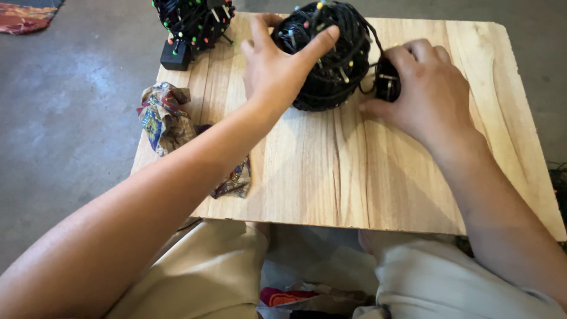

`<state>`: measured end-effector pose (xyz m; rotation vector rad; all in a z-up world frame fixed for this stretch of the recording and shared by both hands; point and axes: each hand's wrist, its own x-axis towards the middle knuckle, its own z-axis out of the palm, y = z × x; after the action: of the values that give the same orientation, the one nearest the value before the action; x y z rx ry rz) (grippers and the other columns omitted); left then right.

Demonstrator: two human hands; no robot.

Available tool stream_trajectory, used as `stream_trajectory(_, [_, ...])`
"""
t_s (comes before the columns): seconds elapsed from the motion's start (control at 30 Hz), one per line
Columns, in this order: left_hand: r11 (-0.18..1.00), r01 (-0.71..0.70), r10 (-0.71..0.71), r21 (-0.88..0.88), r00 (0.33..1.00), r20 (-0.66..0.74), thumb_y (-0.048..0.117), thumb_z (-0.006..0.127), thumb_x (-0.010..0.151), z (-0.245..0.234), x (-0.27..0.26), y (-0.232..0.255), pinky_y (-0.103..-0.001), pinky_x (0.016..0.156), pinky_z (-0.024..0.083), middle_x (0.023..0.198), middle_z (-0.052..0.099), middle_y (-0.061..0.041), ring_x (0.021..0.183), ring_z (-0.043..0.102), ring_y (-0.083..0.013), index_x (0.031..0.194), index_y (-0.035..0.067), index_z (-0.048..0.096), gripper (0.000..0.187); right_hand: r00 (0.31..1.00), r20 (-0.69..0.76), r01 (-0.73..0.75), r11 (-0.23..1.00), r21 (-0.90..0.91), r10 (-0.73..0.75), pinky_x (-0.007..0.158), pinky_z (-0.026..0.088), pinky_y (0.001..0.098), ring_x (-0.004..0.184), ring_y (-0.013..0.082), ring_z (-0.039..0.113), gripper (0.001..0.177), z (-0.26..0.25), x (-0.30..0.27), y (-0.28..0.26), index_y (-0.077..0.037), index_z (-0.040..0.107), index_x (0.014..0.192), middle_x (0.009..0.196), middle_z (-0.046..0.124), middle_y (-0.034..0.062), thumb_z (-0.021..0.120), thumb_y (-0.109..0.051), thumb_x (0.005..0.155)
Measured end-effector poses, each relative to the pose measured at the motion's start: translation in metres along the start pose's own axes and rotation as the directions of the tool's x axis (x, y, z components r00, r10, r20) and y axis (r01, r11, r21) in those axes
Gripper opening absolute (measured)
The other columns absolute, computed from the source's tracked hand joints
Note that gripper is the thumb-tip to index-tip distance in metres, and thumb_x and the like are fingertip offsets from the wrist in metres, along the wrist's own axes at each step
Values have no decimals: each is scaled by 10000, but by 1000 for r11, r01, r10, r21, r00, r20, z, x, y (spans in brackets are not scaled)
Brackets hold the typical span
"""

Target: The person untangles a string of black fairy lights with colorful pins by hand. They pull and separate the wires to remove knots and organize the strands on a wooden table.

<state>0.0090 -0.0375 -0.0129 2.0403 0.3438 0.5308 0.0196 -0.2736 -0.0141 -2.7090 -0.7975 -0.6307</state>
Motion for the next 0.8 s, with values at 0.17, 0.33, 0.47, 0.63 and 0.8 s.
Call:
stream_trajectory(0.17, [936, -281, 209, 211, 927, 311, 669, 843, 660, -10, 28, 19, -473, 1052, 498, 1402, 429, -246, 1264, 539, -433, 1348, 98, 454, 976, 989, 19, 147, 957, -251, -146, 926, 440, 481, 1203, 310, 582, 665, -5, 3, -4, -68, 708, 1125, 1249, 653, 70, 886, -442, 604])
stream_trajectory(0.33, [551, -762, 491, 339, 625, 607, 636, 891, 666, -4, 35, 74, -816, 1005, 258, 1514, 382, -215, 1437, 281, -453, 1451, 196, 483, 988, 873, 483, 290, 866, -408, -65, 992, 433, 439, 1158, 210, 603, 516, -16, 29, 7, -136, 731, 1038, 1103, 677, 26, 767, -583, 784])
stream_trajectory(0.47, [373, -805, 43, 461, 511, 859, 709, 920, 506, 15, 31, 119, -736, 1086, 290, 1538, 398, -146, 1456, 303, -421, 1545, 253, 350, 1269, 536, 829, 394, 821, -414, 160, 1019, 452, 383, 1161, 160, 624, 554, -25, 65, 13, -215, 735, 1123, 1151, 700, -22, 716, -674, 815])
stream_trajectory(0.63, [316, -833, -113, 453, 441, 890, 580, 914, 418, 27, 33, 131, -487, 880, 616, 1229, 734, -57, 1121, 708, -309, 1465, 216, 438, 1207, 405, 853, 127, 904, -408, 328, 930, 569, 355, 1023, 208, 747, 564, -26, 90, 6, -298, 760, 1173, 1068, 798, -13, 766, -663, 743])
stream_trajectory(0.8, [526, -760, 229, 382, 559, 797, 606, 844, 529, 4, 53, 94, -474, 783, 570, 1085, 707, -131, 972, 702, -367, 1301, 235, 598, 891, 438, 813, -39, 911, -410, 384, 870, 603, 374, 979, 219, 758, 645, -22, 91, 17, -289, 683, 1304, 1092, 778, 11, 776, -630, 765])
